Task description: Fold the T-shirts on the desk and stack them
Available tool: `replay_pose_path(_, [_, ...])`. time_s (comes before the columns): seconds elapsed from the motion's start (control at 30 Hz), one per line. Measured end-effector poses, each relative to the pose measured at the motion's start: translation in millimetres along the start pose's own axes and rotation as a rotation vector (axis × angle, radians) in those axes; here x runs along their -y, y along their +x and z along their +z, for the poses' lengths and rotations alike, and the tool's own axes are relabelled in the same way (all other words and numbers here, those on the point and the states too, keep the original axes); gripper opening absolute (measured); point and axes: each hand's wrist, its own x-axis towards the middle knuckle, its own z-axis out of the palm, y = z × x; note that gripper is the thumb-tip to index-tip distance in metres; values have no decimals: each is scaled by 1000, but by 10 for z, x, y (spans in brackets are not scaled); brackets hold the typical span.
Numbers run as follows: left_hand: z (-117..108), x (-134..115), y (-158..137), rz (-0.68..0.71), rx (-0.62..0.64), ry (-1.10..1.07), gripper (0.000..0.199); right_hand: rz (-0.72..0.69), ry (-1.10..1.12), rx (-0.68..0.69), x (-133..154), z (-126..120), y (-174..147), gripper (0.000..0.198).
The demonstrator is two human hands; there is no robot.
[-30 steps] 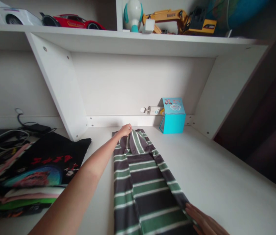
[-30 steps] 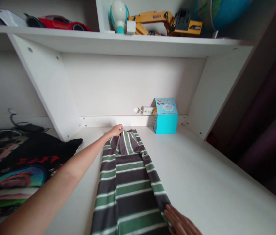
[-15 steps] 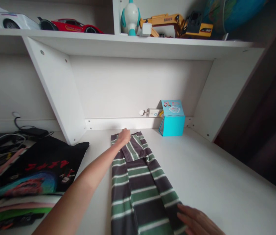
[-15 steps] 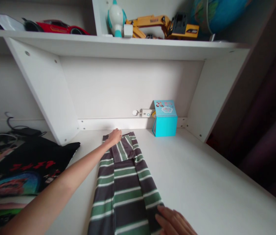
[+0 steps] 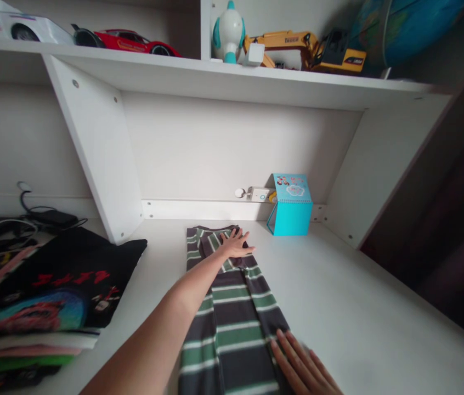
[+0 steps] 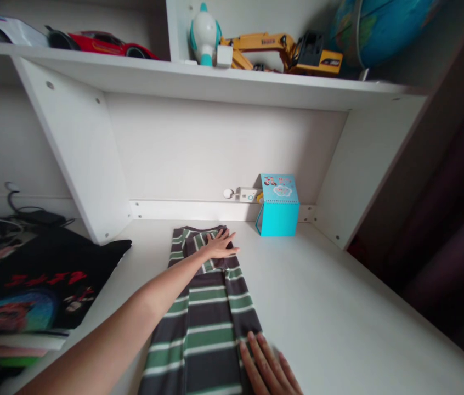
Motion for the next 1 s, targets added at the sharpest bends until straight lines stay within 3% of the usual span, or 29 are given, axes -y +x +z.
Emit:
replay_pose_path(0.1, [-56, 28, -136, -78, -58, 16, 79, 24, 12, -7, 16, 16, -15, 71])
replay_pose_path(0.2, [-39, 136, -340, -178, 22, 13, 90, 53, 78, -5, 30, 45, -31, 76])
replay_pose_path(0.33, [9, 257, -536, -133, 31, 25, 90, 93, 169, 31, 85, -28, -14, 78])
replay_pose_path(0.43, [-11, 305, -585, -190, 12, 29, 94, 134, 217, 68, 140, -137, -9, 76])
replay_pose_path(0.57, [-143, 355, -647, -312, -39, 14, 98, 138, 336, 77, 190, -204, -105, 79])
replay_pose_path(0.67, [-341, 228, -835, -299, -30, 7, 95, 76, 274, 7, 225, -263, -191, 89])
replay_pose_path(0.73, [-475, 21, -1151, -175, -26, 10, 92, 33, 177, -35, 251, -339, -221, 94])
replay_pose_path(0.83, [-511, -338, -1995, 161, 56, 12, 82, -52, 19, -118, 287, -441, -249, 91])
replay_pose_path(0.93, [-256, -532, -2996, 420, 117, 122, 87, -106, -105, -202, 318, -484, -282, 79])
replay_pose_path(1.0, [-8, -527, -3499, 465, 6, 290, 73, -128, -111, -186, 359, -521, -308, 70])
